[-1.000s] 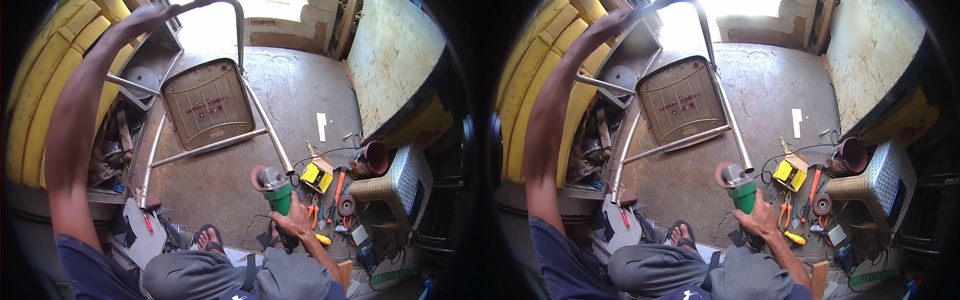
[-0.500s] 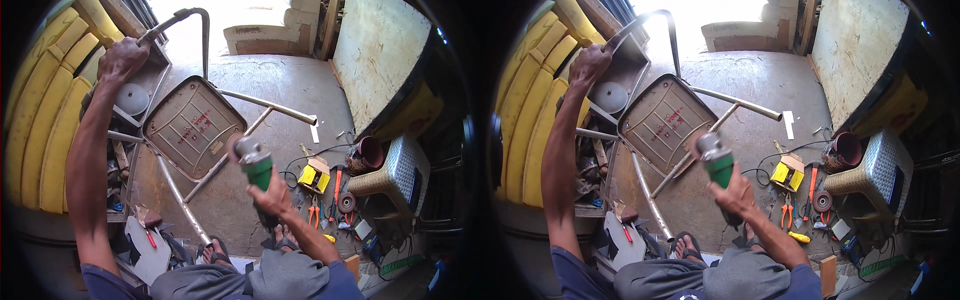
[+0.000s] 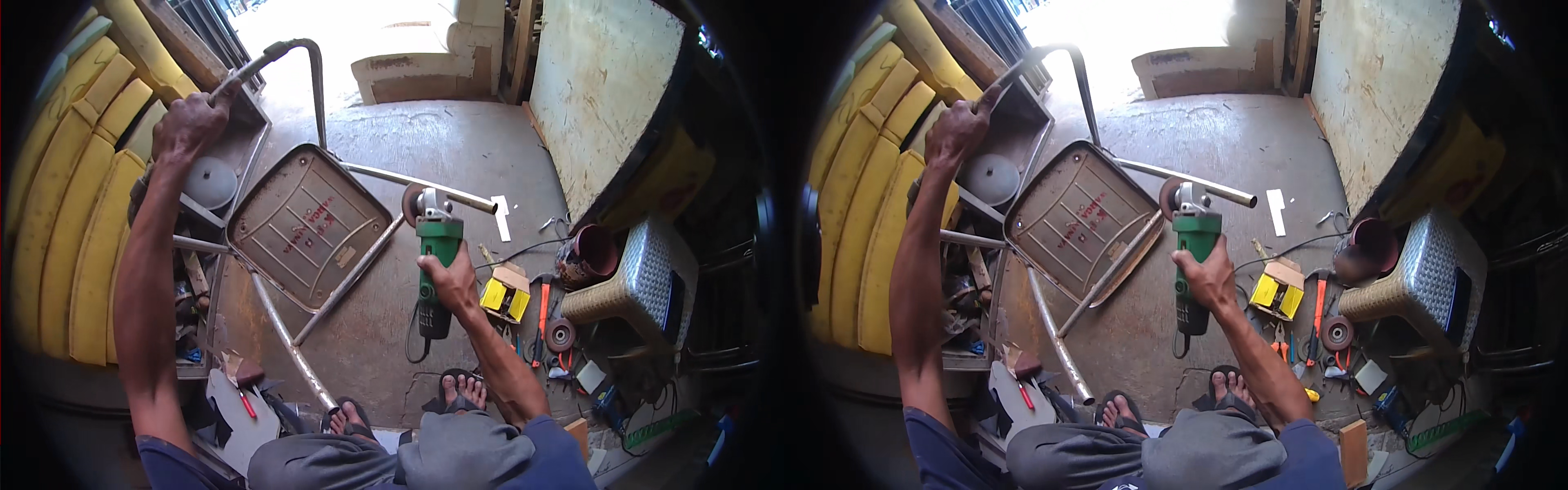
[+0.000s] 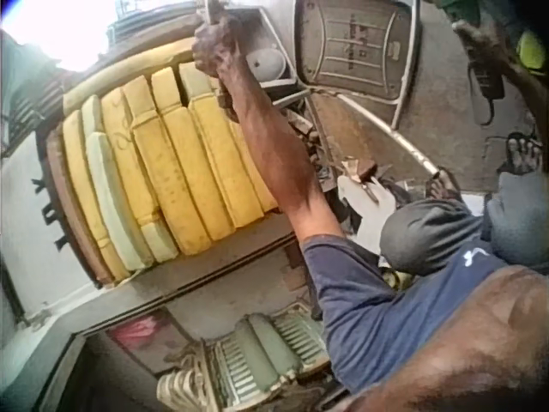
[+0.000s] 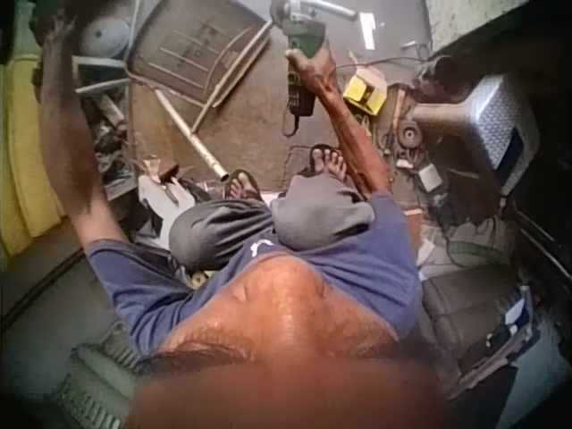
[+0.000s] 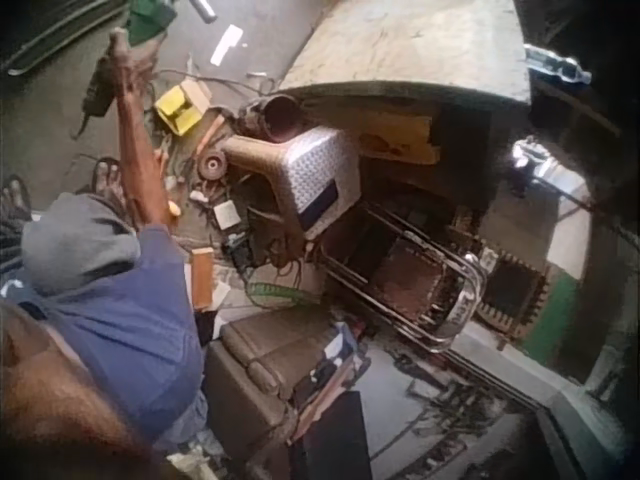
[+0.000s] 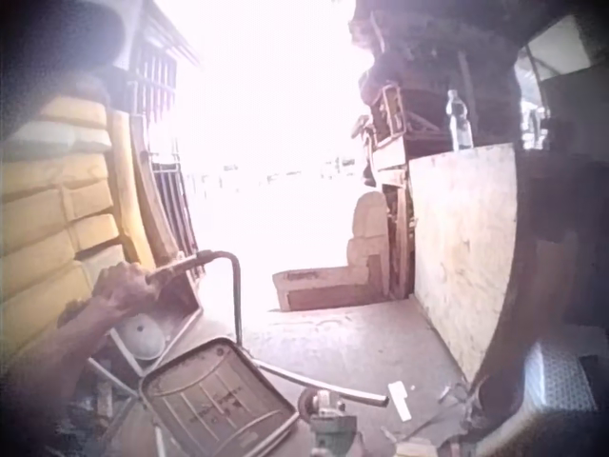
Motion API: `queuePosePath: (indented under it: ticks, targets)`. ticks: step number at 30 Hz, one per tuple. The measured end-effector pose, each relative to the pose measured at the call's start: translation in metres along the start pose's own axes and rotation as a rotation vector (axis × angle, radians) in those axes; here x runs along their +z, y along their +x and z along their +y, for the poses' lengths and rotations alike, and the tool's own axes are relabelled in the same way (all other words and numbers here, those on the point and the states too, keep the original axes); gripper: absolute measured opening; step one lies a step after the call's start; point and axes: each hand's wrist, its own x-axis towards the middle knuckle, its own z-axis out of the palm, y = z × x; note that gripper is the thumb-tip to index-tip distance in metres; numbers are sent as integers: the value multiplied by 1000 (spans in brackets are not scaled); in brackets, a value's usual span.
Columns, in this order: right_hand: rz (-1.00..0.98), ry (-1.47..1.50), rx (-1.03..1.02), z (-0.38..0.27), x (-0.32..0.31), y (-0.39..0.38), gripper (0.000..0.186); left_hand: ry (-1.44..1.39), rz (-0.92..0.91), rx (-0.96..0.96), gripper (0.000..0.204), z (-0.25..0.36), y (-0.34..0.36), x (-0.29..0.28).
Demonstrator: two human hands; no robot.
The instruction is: The person uses an angle grinder to grind the metal surfaces and joints of a folding chair frame while stabilizing it by hand.
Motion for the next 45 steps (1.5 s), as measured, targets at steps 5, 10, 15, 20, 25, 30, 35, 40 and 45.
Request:
queuePosePath:
  ticks: [5, 10, 15, 20, 25, 30, 35, 40, 45]
  targets:
    - [-106, -93, -228, 35, 3, -29, 73, 18, 8, 1, 87, 0, -8, -2]
    - [-37, 238, 20, 30, 5, -1, 58, 20, 44, 19, 89, 1, 6, 7]
    - [-39, 168, -199, 55, 19, -24, 57, -1, 36, 26, 88, 2, 4, 4]
    - [-96, 506, 68, 39, 15, 0, 60, 11, 18, 25, 88, -1, 2, 5]
    - [-56, 357, -134, 61, 29, -19, 65, 19, 36, 24, 87, -1, 3, 0]
    - [-72, 90, -60, 30, 2, 1, 67, 18, 3, 29, 91, -1, 6, 0]
    - [-462, -872, -235, -77, -4, -43, 66, -4, -44, 24, 84, 3, 7, 2]
    - [-596, -1211, -291, -115, 29, -54, 68, -39, 102, 86, 83, -18, 11, 23]
    - [-330, -1386, -266, -146, 12, -6, 65, -106, 91, 90, 92, -19, -4, 19]
